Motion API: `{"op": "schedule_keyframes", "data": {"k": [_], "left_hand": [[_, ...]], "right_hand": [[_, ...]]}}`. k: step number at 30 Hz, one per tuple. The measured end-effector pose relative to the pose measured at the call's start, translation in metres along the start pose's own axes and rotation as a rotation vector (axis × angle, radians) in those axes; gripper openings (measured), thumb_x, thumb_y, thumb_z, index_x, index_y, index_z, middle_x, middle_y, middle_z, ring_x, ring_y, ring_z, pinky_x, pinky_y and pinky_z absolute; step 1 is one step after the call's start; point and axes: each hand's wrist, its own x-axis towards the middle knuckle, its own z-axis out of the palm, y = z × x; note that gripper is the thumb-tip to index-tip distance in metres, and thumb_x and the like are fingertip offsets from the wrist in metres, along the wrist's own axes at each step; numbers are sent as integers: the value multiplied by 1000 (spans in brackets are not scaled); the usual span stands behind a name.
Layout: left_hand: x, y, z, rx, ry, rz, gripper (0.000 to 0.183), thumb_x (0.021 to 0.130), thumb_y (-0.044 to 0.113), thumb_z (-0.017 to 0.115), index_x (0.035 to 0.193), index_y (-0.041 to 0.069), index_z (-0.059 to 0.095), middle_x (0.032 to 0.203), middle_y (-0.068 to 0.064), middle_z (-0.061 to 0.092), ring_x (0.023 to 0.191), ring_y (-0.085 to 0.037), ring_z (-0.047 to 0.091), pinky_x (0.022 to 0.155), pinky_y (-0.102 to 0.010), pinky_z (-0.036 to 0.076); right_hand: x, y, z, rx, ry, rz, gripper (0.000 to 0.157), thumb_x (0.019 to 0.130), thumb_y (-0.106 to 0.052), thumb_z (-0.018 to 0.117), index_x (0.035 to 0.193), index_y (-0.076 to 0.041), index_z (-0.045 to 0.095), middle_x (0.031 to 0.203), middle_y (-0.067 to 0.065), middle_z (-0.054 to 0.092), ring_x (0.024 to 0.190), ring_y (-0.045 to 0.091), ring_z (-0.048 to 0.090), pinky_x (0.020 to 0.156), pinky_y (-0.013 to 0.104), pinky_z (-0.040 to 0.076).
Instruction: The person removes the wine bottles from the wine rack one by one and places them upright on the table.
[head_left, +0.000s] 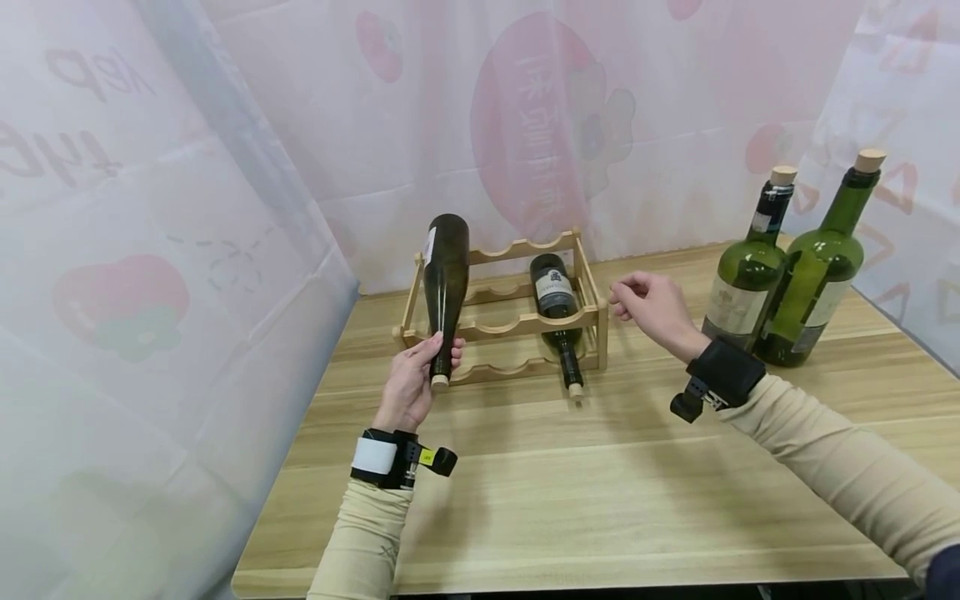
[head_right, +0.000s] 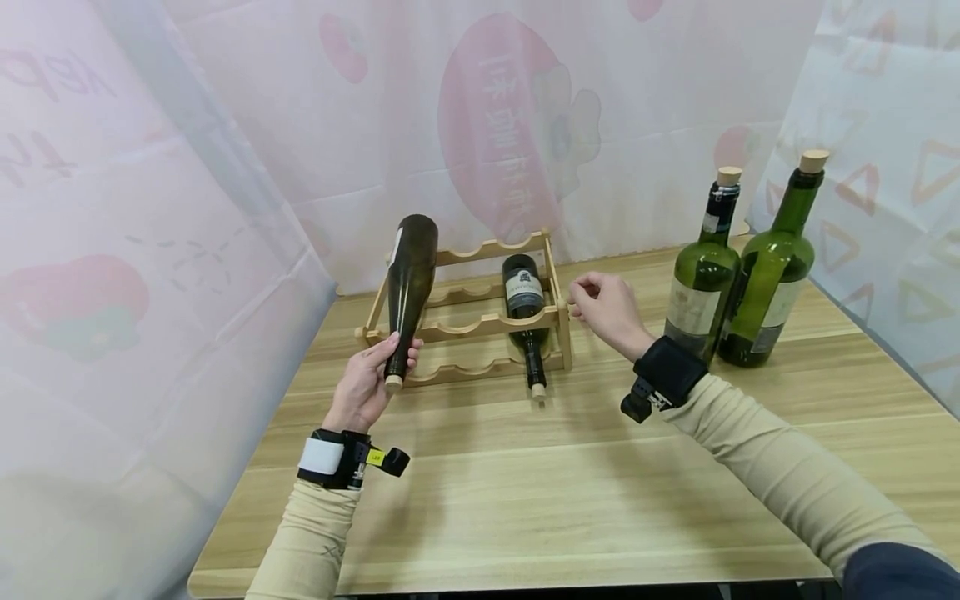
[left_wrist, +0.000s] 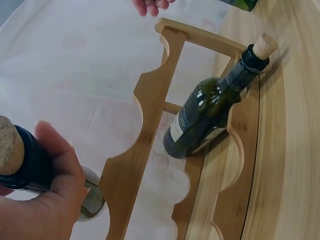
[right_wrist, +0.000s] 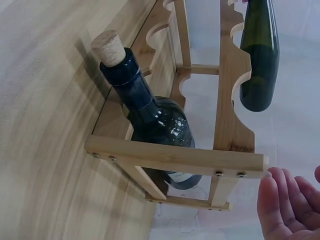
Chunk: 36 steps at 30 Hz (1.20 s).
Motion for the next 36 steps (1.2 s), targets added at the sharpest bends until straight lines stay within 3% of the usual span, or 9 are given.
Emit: {"op": "schedule_keyframes", "data": {"k": [6,11,17,20,24,29,33,36], "left_hand": [[-3,0,13,25,13,29,38,101,12,48,130,-12,43,92,-10,71,76,-10,68,71,-17,57],[-6,-2,25,61,22,62,43,101,12,49,132,-18,42,91,-10,71,74,-10,68,69,-17,57],[-10,-6,41,57,8,73,46,100,13,51,131,-20,41,89,-9,71,73,-10,68,69,-17,57],[-11,-8,49,49,-2,80,42,100,13,52,128,-18,46,90,-10,71,74,-11,68,69,-17,57],[-10,-13,56,49,-14,94,38,99,12,52,123,-17,50,91,-11,70,74,-11,68,69,-18,57],[-10,-18,64,62,-21,91,39,100,13,52,124,-17,48,89,-9,70,75,-10,68,70,-18,57],[-11,-22,70,78,-14,86,38,100,13,53,124,-17,50,89,-9,71,74,-10,68,69,-19,58],[-12,-24,74,81,-11,89,37,99,12,53,123,-16,51,87,-8,70,73,-10,68,69,-19,58]], "right_hand": [[9,-6,7,28,20,-11,30,100,-20,49,111,4,64,100,27,68,66,-2,61,64,15,53],[18,-14,16,87,27,-17,27,99,-15,51,108,7,65,94,24,69,68,5,65,65,21,57],[25,-31,29,269,-96,42,30,99,-12,50,116,11,59,80,-2,68,71,12,69,72,31,60],[28,-39,38,352,-180,88,34,101,-13,48,122,12,54,82,-5,67,75,15,71,81,39,59],[32,-46,50,444,-271,168,38,102,-15,46,128,12,50,94,5,69,87,21,72,94,48,53],[39,-51,62,550,-346,295,42,104,-18,43,134,11,43,124,29,60,110,35,65,103,47,46],[45,-51,69,660,-410,351,48,104,-19,40,142,10,34,140,35,44,128,44,49,109,45,41],[48,-52,75,728,-445,374,49,104,-21,40,143,8,32,142,34,41,130,45,46,111,47,39]]}}
